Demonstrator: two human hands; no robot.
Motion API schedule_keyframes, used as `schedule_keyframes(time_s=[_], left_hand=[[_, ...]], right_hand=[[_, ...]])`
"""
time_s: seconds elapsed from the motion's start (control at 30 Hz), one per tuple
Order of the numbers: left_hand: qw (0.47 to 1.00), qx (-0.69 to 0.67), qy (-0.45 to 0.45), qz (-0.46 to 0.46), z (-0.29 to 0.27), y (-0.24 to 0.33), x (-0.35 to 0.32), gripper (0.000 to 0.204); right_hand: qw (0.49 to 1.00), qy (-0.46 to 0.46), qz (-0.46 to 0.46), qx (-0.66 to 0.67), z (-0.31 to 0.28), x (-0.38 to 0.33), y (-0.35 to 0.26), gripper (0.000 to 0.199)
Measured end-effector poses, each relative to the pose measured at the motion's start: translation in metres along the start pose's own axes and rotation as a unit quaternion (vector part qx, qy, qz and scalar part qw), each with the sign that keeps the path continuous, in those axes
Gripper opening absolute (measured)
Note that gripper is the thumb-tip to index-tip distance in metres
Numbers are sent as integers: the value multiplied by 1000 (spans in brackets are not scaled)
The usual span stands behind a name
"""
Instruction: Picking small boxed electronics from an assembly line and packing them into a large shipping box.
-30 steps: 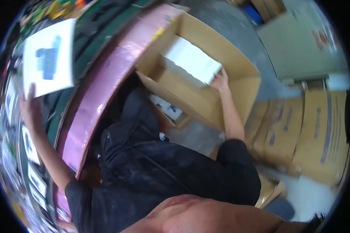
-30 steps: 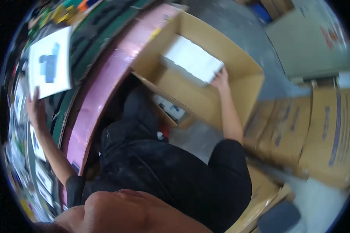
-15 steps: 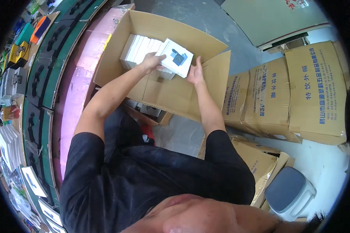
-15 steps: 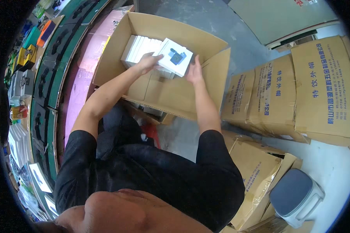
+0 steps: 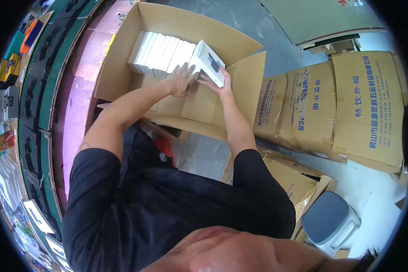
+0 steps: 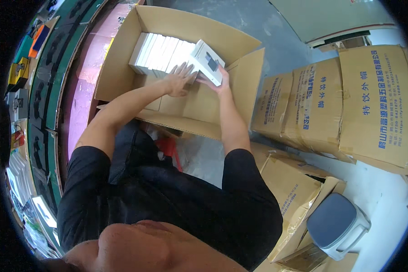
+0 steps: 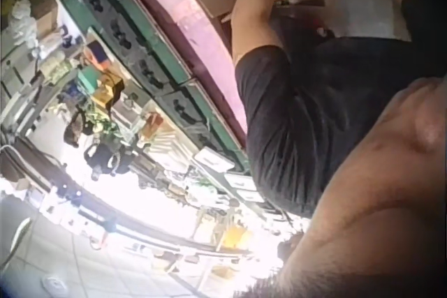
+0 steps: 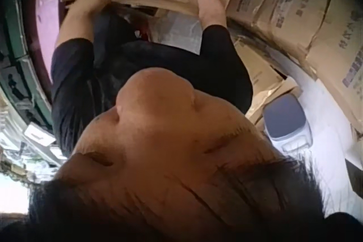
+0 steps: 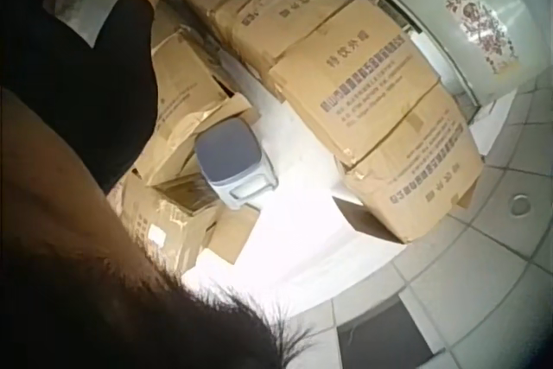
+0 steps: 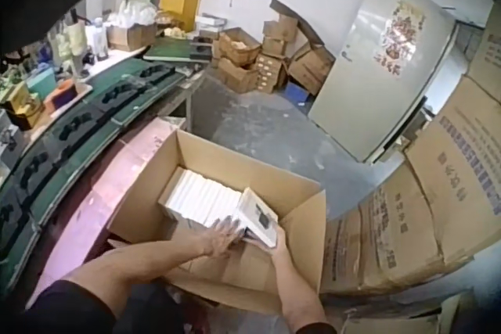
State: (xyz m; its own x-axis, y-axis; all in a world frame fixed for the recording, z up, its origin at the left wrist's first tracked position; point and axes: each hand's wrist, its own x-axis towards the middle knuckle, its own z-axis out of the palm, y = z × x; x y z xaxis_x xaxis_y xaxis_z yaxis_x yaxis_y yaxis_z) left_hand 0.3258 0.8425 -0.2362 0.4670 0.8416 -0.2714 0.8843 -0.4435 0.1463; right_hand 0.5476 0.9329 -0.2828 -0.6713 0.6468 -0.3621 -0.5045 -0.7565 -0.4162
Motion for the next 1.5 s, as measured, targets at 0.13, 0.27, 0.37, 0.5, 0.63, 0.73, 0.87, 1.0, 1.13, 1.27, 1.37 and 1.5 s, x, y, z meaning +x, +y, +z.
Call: schedule_keyframes(time_s=[0.13, 0.27, 0.37, 0.5, 0.63, 0.73, 0.87, 1.0, 1.13, 1.27, 1.37, 1.5], left_hand=[[996, 32, -76, -15, -9, 12, 13, 92], [987, 91, -133, -19, -3, 8, 10, 84], [989, 90, -113, -15, 1, 4, 8, 82], [996, 47, -73, -11, -6, 5, 12, 84], [997, 43, -63, -9, -1, 0, 12, 97], [999, -15, -47, 9, -4, -8, 15, 87], [1000, -27, -3, 13, -24, -43, -27, 54], [980, -129, 145, 48, -105, -43, -98, 47], [944, -206, 253, -50, -135, -37, -221, 39], [899, -261, 343, -74, -144, -17, -302, 36], [854, -285, 404, -160, -157, -1, -378, 30], [777, -117, 471, -400, -164, 0, -498, 26]], right_hand=[[1000, 7, -9, -13, -19, -3, -16, 62], [946, 188, -74, -252, 17, -6, -49, 51], [836, 259, -4, -483, 51, -23, -103, 49], [631, 314, -55, -707, 58, -30, -135, 45], [541, 341, -46, -768, 12, 15, -91, 49], [677, 292, -52, -673, -28, 48, -37, 75], [879, 244, 72, -404, -16, 92, 33, 98], [875, 266, 45, -403, -79, 114, -7, 94], [947, 113, 50, -296, 13, 167, 80, 91], [935, 68, 134, -321, -7, 105, 57, 90], [921, 88, 146, -351, -13, 108, 54, 89], [906, 169, 104, -373, -53, 102, 12, 89]])
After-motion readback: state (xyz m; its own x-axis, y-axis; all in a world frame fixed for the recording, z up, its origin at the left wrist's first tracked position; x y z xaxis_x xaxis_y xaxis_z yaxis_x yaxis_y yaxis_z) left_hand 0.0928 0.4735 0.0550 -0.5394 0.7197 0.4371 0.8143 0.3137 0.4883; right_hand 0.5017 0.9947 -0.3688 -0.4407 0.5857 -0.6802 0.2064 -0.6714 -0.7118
